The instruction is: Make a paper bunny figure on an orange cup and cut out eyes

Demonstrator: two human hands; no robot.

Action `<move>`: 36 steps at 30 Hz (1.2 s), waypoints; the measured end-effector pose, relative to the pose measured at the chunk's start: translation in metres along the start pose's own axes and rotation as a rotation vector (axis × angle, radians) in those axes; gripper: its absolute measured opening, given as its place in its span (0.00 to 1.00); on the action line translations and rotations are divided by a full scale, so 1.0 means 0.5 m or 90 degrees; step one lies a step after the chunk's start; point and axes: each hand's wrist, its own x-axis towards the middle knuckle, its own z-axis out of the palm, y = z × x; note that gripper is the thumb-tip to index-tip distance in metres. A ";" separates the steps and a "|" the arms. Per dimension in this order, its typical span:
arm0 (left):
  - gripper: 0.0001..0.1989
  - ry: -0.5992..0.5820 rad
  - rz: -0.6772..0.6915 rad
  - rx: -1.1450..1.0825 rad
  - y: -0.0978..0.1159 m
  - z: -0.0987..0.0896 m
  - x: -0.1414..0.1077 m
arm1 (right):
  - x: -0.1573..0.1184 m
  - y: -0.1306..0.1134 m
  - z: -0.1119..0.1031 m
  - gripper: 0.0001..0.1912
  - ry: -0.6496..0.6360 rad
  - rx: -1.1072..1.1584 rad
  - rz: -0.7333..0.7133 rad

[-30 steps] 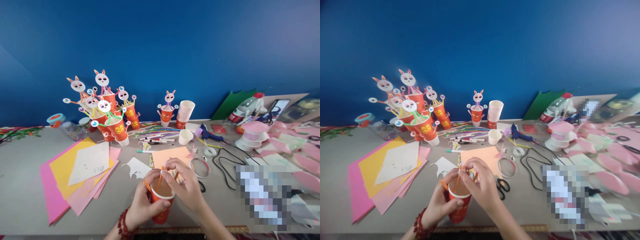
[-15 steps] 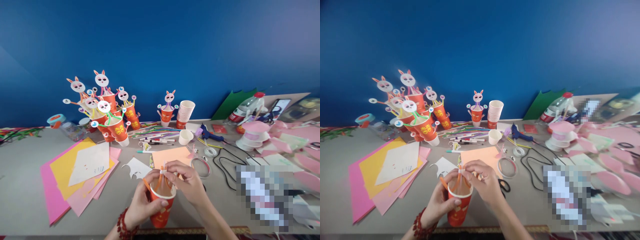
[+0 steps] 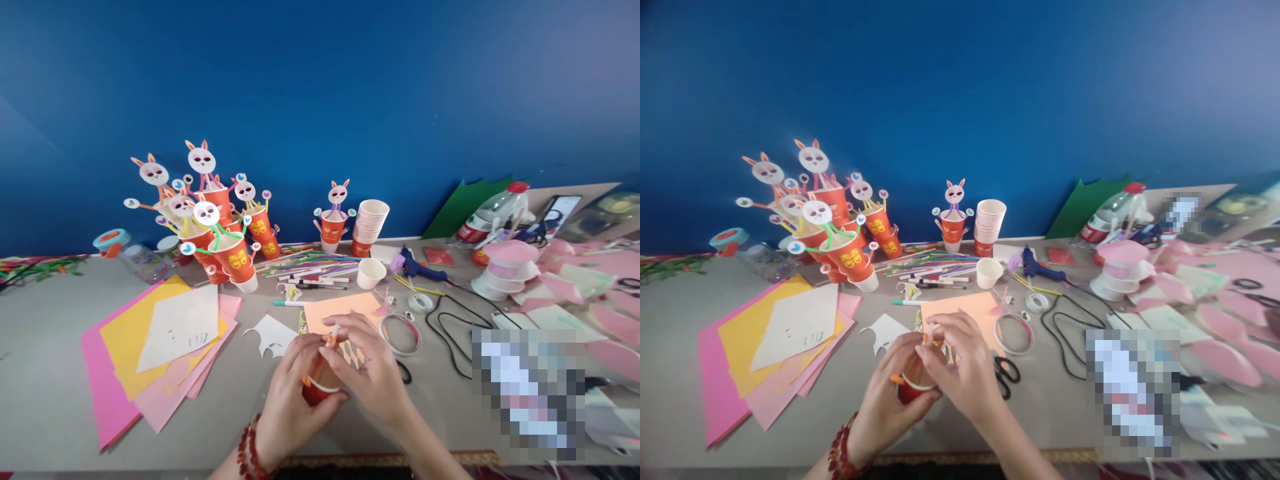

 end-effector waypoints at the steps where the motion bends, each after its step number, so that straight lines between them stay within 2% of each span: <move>1: 0.23 -0.004 0.005 0.013 0.001 0.000 0.001 | -0.001 -0.002 0.001 0.03 0.004 -0.018 -0.008; 8: 0.27 0.014 0.052 0.079 0.001 0.001 0.001 | -0.010 0.002 0.016 0.03 0.014 -0.054 -0.014; 12: 0.27 0.047 0.062 0.108 -0.006 0.002 -0.001 | -0.013 0.001 0.019 0.07 0.057 -0.087 -0.032; 14: 0.28 0.064 0.066 0.122 -0.009 0.001 -0.004 | -0.012 -0.003 0.019 0.06 0.069 -0.092 -0.037; 17: 0.30 0.076 0.078 0.142 -0.011 0.000 -0.006 | -0.011 -0.010 0.016 0.04 0.050 -0.090 -0.052; 21: 0.32 0.065 0.099 0.173 -0.011 -0.001 -0.003 | -0.012 -0.012 0.016 0.06 0.030 -0.094 -0.063; 36: 0.30 0.020 0.102 0.266 -0.019 0.003 -0.006 | -0.007 -0.009 0.019 0.05 0.045 -0.171 -0.087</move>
